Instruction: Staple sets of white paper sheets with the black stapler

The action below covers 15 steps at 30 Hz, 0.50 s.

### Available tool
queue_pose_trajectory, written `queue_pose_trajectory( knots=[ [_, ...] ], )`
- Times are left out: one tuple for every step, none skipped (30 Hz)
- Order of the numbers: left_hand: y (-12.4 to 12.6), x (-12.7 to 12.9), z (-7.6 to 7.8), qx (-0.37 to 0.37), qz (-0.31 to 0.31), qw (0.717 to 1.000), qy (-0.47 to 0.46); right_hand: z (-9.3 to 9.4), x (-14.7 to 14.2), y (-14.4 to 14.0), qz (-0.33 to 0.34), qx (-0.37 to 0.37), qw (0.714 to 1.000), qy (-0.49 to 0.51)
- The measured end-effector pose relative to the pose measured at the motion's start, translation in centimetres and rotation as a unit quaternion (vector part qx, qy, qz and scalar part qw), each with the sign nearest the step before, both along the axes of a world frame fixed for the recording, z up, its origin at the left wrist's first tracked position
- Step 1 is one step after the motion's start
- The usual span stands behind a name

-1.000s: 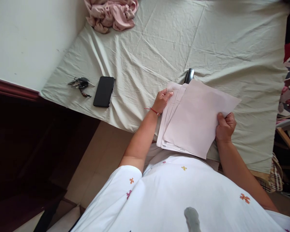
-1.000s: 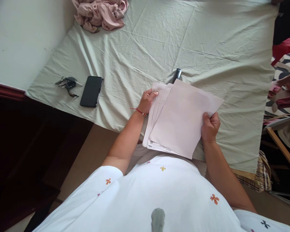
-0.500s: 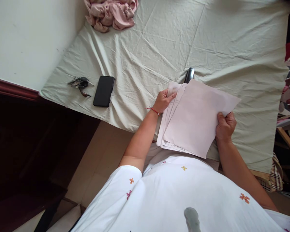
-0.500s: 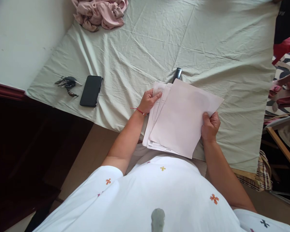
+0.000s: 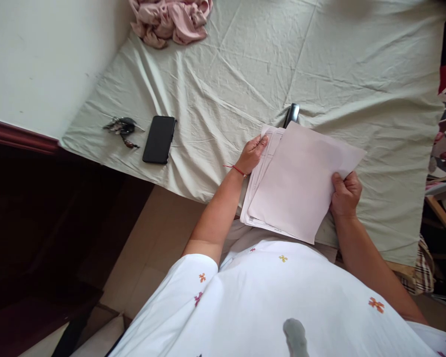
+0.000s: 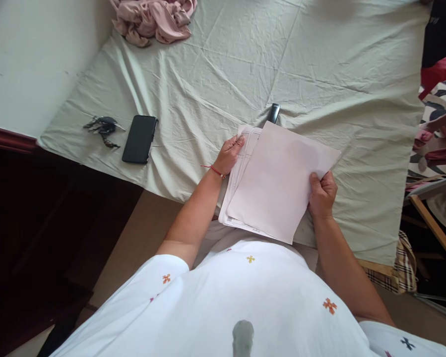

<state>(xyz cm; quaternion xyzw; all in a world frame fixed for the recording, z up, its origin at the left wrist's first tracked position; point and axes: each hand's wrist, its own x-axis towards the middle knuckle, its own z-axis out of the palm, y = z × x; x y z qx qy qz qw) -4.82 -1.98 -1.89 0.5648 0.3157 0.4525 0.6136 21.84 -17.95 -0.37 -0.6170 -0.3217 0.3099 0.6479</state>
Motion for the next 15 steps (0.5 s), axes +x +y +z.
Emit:
queue_pose_trajectory(
  knots=[
    [0.0, 0.0, 0.0, 0.007, 0.002, 1.000, 0.007, -0.1, 0.0, 0.0, 0.006, 0.001, 1.000, 0.000],
    [-0.1, 0.0, 0.0, 0.011, 0.005, 1.000, 0.015, -0.2, 0.1, 0.0, 0.011, 0.001, 1.000, 0.000],
    [-0.1, 0.1, 0.0, 0.014, 0.008, 1.000, 0.022, -0.2, 0.1, 0.0, 0.016, 0.002, 1.000, -0.002],
    [-0.1, 0.1, 0.0, 0.014, 0.011, 0.999, 0.027, -0.4, 0.1, 0.0, 0.020, 0.004, 1.000, -0.005],
    [-0.2, 0.2, 0.0, 0.012, 0.013, 0.999, 0.028, -0.5, 0.2, 0.0, 0.023, 0.005, 1.000, -0.008],
    [-0.2, 0.2, 0.0, 0.010, 0.013, 0.999, 0.028, -0.6, 0.2, 0.0, 0.027, 0.007, 1.000, -0.012],
    [-0.3, 0.2, 0.1, 0.007, 0.013, 1.000, 0.026, -0.7, 0.3, 0.0, 0.030, 0.008, 0.999, -0.017],
    [-0.4, 0.2, 0.2, 0.007, 0.012, 1.000, 0.027, -0.8, 0.4, 0.0, 0.033, 0.010, 0.999, -0.021],
    [-0.5, 0.2, 0.3, 0.008, 0.011, 0.999, 0.032, -1.0, 0.5, 0.0, 0.037, 0.010, 0.999, -0.026],
    [-0.5, 0.1, 0.4, 0.010, 0.009, 0.999, 0.042, -1.1, 0.5, 0.0, 0.040, 0.010, 0.999, -0.030],
    [-0.6, 0.1, 0.5, 0.013, 0.006, 0.998, 0.054, -1.2, 0.6, 0.0, 0.044, 0.009, 0.998, -0.034],
    [-0.7, 0.0, 0.6, 0.015, 0.001, 0.998, 0.064, -1.2, 0.7, -0.1, 0.047, 0.008, 0.998, -0.038],
    [-0.8, 0.0, 0.7, 0.015, -0.004, 0.997, 0.071, -1.3, 0.8, -0.1, 0.050, 0.006, 0.998, -0.042],
    [-0.8, -0.1, 0.7, 0.014, -0.010, 0.997, 0.073, -1.3, 0.8, -0.1, 0.052, 0.005, 0.998, -0.045],
    [-0.8, -0.1, 0.7, 0.012, -0.015, 0.997, 0.072, -1.3, 0.8, -0.1, 0.054, 0.003, 0.997, -0.047]
  ],
)
